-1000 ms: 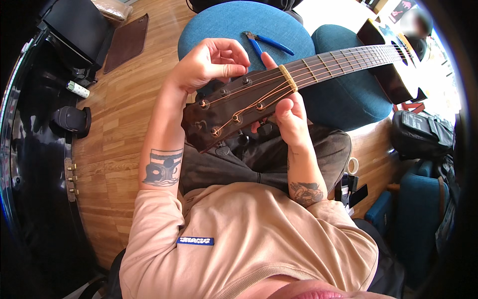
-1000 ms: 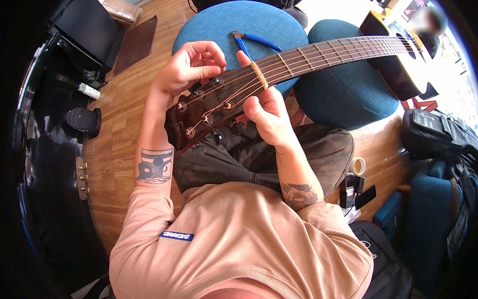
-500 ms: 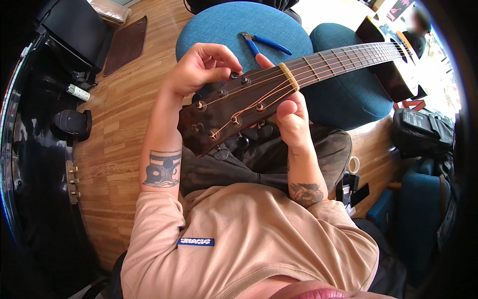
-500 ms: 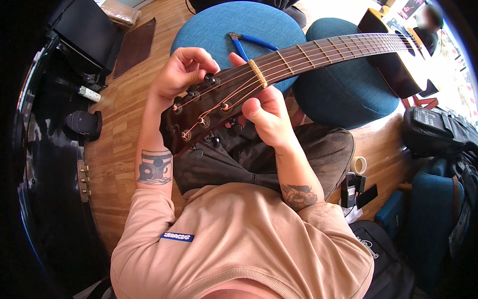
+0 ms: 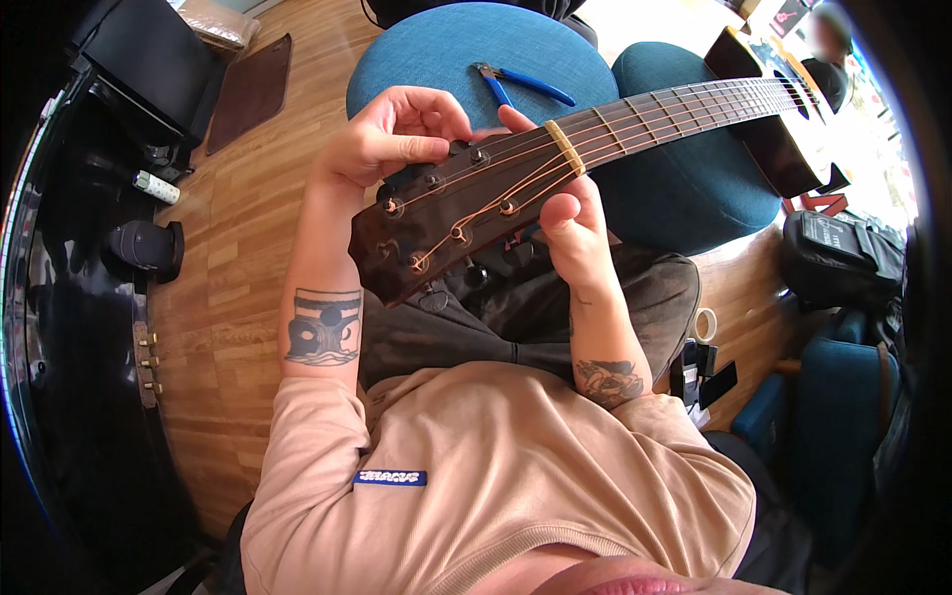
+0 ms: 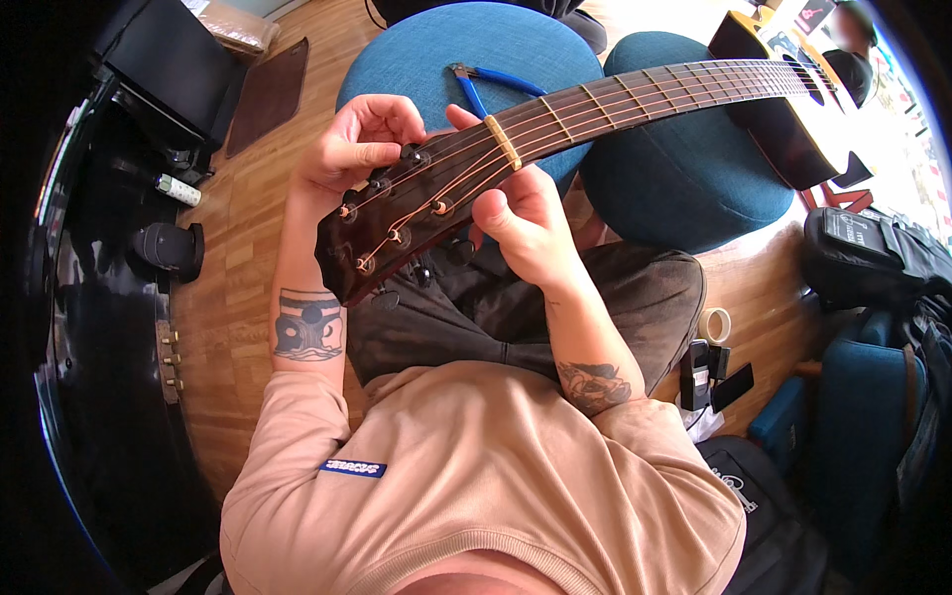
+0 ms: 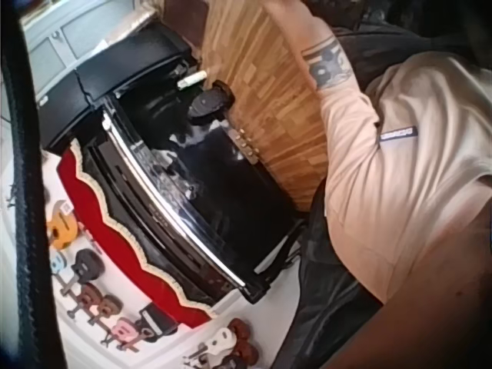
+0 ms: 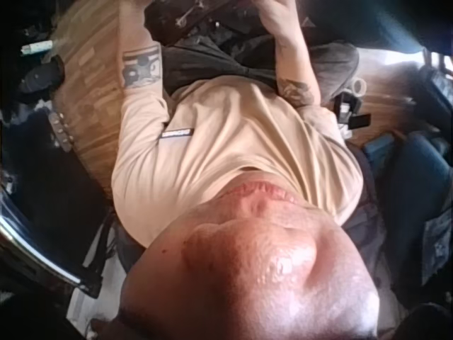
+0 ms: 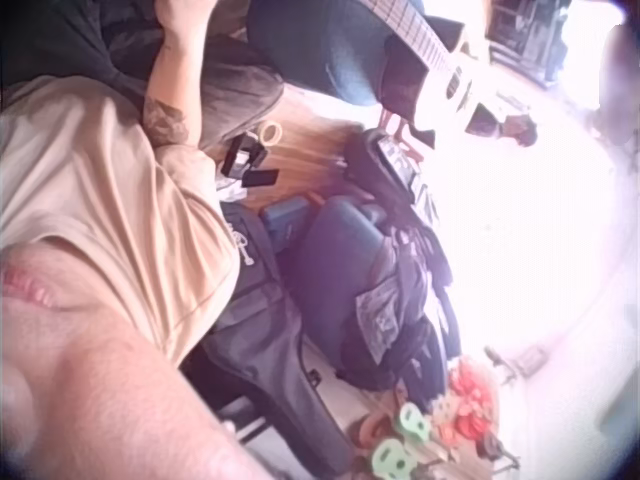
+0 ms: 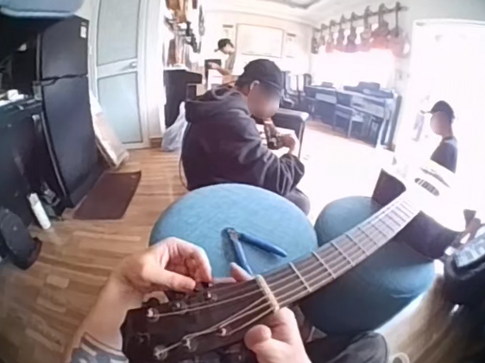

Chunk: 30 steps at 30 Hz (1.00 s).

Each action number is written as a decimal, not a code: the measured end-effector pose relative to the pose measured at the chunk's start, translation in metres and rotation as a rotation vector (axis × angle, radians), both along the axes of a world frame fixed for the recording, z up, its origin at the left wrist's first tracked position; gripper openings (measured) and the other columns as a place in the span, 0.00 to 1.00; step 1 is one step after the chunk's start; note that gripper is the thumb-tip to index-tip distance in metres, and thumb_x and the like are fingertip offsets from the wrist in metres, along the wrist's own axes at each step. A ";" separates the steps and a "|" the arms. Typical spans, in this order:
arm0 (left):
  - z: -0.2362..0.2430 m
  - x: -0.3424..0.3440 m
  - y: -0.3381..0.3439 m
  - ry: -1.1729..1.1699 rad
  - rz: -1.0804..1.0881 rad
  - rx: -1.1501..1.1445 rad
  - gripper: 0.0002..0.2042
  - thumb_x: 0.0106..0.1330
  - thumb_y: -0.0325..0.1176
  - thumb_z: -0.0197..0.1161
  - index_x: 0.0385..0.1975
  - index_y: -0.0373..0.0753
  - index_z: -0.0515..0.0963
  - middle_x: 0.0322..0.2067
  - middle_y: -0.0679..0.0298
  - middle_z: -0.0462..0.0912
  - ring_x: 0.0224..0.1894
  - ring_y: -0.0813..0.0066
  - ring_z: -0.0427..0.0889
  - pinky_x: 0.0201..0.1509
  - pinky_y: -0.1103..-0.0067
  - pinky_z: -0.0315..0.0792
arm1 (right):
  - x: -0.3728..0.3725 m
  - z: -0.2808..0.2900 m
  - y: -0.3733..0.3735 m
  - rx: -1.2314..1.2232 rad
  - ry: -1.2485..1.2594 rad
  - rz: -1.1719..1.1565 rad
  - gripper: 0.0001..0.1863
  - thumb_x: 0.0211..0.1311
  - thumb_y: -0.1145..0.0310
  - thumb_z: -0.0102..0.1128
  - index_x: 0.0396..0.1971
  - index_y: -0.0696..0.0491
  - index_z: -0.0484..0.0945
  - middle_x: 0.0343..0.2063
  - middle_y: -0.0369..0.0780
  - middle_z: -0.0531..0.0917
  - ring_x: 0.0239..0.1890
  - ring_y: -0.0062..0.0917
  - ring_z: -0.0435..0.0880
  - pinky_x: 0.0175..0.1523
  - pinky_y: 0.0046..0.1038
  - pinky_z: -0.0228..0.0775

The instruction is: The person sits on the floor and tunes an acoustic guitar by turning the tuning pegs on the headstock. They repeatedly pluck the strings to check the pitch and make fine adjustments to the tension.

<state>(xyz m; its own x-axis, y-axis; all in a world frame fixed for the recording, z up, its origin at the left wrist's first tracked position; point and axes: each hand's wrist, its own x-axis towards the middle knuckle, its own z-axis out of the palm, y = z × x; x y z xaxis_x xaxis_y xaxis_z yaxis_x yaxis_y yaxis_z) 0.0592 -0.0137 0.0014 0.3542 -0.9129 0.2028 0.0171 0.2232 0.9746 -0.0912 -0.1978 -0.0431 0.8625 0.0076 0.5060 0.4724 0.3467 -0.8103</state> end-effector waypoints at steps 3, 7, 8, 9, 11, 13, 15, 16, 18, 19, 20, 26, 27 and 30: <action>-0.001 0.008 -0.001 -0.024 -0.018 0.014 0.15 0.60 0.37 0.73 0.36 0.33 0.78 0.31 0.66 0.83 0.33 0.86 0.81 0.35 0.89 0.73 | -0.002 0.000 0.003 0.025 0.006 -0.017 0.49 0.60 0.39 0.63 0.69 0.60 0.60 0.64 0.41 0.71 0.41 0.12 0.81 0.32 0.14 0.73; 0.006 0.009 -0.006 -0.038 -0.034 0.149 0.07 0.64 0.31 0.67 0.36 0.35 0.79 0.32 0.66 0.85 0.32 0.84 0.81 0.37 0.86 0.74 | -0.003 -0.003 0.000 0.053 0.047 0.057 0.49 0.60 0.39 0.64 0.69 0.60 0.60 0.64 0.41 0.71 0.39 0.12 0.81 0.31 0.14 0.73; 0.010 0.006 -0.008 -0.051 -0.012 0.205 0.06 0.65 0.31 0.66 0.36 0.35 0.79 0.31 0.66 0.85 0.32 0.84 0.81 0.37 0.86 0.74 | -0.003 -0.003 -0.001 0.057 0.058 0.075 0.49 0.60 0.39 0.64 0.69 0.60 0.59 0.64 0.41 0.71 0.39 0.12 0.80 0.31 0.14 0.73; 0.013 0.001 -0.011 -0.044 -0.019 0.195 0.06 0.65 0.31 0.64 0.36 0.36 0.78 0.31 0.66 0.84 0.31 0.85 0.80 0.36 0.86 0.74 | -0.003 -0.003 -0.001 0.048 0.059 0.061 0.49 0.60 0.39 0.64 0.69 0.60 0.59 0.64 0.41 0.71 0.39 0.12 0.80 0.31 0.14 0.73; 0.017 -0.009 -0.017 -0.030 -0.033 0.176 0.06 0.65 0.31 0.62 0.36 0.36 0.77 0.30 0.66 0.84 0.28 0.85 0.79 0.34 0.86 0.73 | -0.003 -0.004 0.000 0.022 0.048 0.002 0.48 0.60 0.40 0.64 0.69 0.60 0.59 0.64 0.41 0.71 0.40 0.12 0.80 0.31 0.14 0.73; 0.018 -0.005 -0.011 -0.012 -0.052 0.156 0.05 0.66 0.30 0.62 0.36 0.37 0.75 0.31 0.64 0.84 0.31 0.84 0.82 0.37 0.86 0.74 | -0.001 -0.003 0.001 0.006 0.031 -0.024 0.48 0.61 0.40 0.64 0.69 0.60 0.60 0.64 0.41 0.71 0.40 0.12 0.80 0.31 0.14 0.73; 0.009 0.000 -0.007 -0.008 -0.043 0.095 0.05 0.66 0.30 0.62 0.36 0.36 0.76 0.31 0.63 0.85 0.34 0.83 0.83 0.40 0.86 0.75 | -0.002 -0.003 0.000 0.007 0.029 0.002 0.47 0.61 0.41 0.64 0.69 0.60 0.60 0.64 0.41 0.71 0.41 0.12 0.80 0.32 0.14 0.73; 0.006 -0.002 -0.004 0.055 -0.075 0.031 0.10 0.65 0.33 0.66 0.39 0.35 0.74 0.30 0.66 0.83 0.29 0.86 0.81 0.31 0.91 0.71 | -0.001 -0.002 0.001 0.013 0.018 -0.002 0.47 0.61 0.41 0.64 0.69 0.60 0.60 0.64 0.41 0.71 0.41 0.12 0.80 0.32 0.14 0.73; 0.006 -0.003 0.000 0.062 -0.072 0.017 0.10 0.66 0.32 0.66 0.42 0.34 0.77 0.30 0.65 0.84 0.31 0.85 0.80 0.36 0.88 0.73 | -0.001 -0.001 0.001 0.021 0.006 -0.004 0.47 0.61 0.41 0.64 0.69 0.60 0.60 0.64 0.41 0.71 0.42 0.12 0.80 0.33 0.14 0.73; 0.005 -0.004 0.001 0.066 -0.069 0.010 0.11 0.66 0.32 0.66 0.44 0.33 0.79 0.30 0.65 0.84 0.32 0.84 0.80 0.39 0.86 0.74 | -0.001 -0.001 0.001 0.023 0.005 -0.005 0.47 0.61 0.41 0.64 0.69 0.60 0.60 0.64 0.41 0.71 0.42 0.12 0.80 0.33 0.14 0.73; 0.003 0.000 0.000 0.043 -0.088 0.031 0.12 0.66 0.32 0.66 0.45 0.33 0.79 0.31 0.65 0.84 0.32 0.84 0.80 0.39 0.86 0.74 | 0.000 -0.002 0.001 0.023 0.011 -0.003 0.47 0.61 0.41 0.64 0.69 0.60 0.59 0.64 0.40 0.72 0.42 0.12 0.80 0.33 0.13 0.73; 0.006 0.014 -0.004 -0.071 -0.118 0.143 0.09 0.67 0.35 0.67 0.39 0.37 0.80 0.29 0.70 0.82 0.30 0.88 0.77 0.33 0.89 0.70 | -0.005 0.005 0.000 0.020 0.032 0.028 0.48 0.62 0.42 0.63 0.72 0.58 0.56 0.61 0.39 0.75 0.41 0.11 0.80 0.32 0.12 0.69; 0.011 0.007 -0.007 -0.071 -0.090 0.134 0.09 0.67 0.36 0.67 0.38 0.38 0.80 0.28 0.72 0.81 0.29 0.89 0.76 0.31 0.89 0.68 | -0.005 0.004 0.000 0.014 0.040 0.023 0.48 0.62 0.42 0.63 0.72 0.58 0.55 0.61 0.39 0.75 0.41 0.11 0.80 0.32 0.11 0.69; 0.011 -0.006 -0.012 -0.044 -0.009 0.114 0.09 0.66 0.38 0.68 0.33 0.40 0.78 0.25 0.75 0.79 0.26 0.91 0.73 0.27 0.90 0.63 | -0.005 0.003 0.000 -0.001 0.051 0.015 0.48 0.63 0.41 0.62 0.72 0.58 0.55 0.60 0.39 0.75 0.40 0.11 0.79 0.32 0.11 0.68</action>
<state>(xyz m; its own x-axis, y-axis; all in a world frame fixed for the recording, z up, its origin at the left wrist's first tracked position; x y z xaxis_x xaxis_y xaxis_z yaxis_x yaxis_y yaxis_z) 0.0532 -0.0256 0.0125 0.3389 -0.9340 0.1130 -0.0248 0.1112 0.9935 -0.0961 -0.1982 -0.0397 0.8869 0.0209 0.4614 0.4253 0.3524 -0.8336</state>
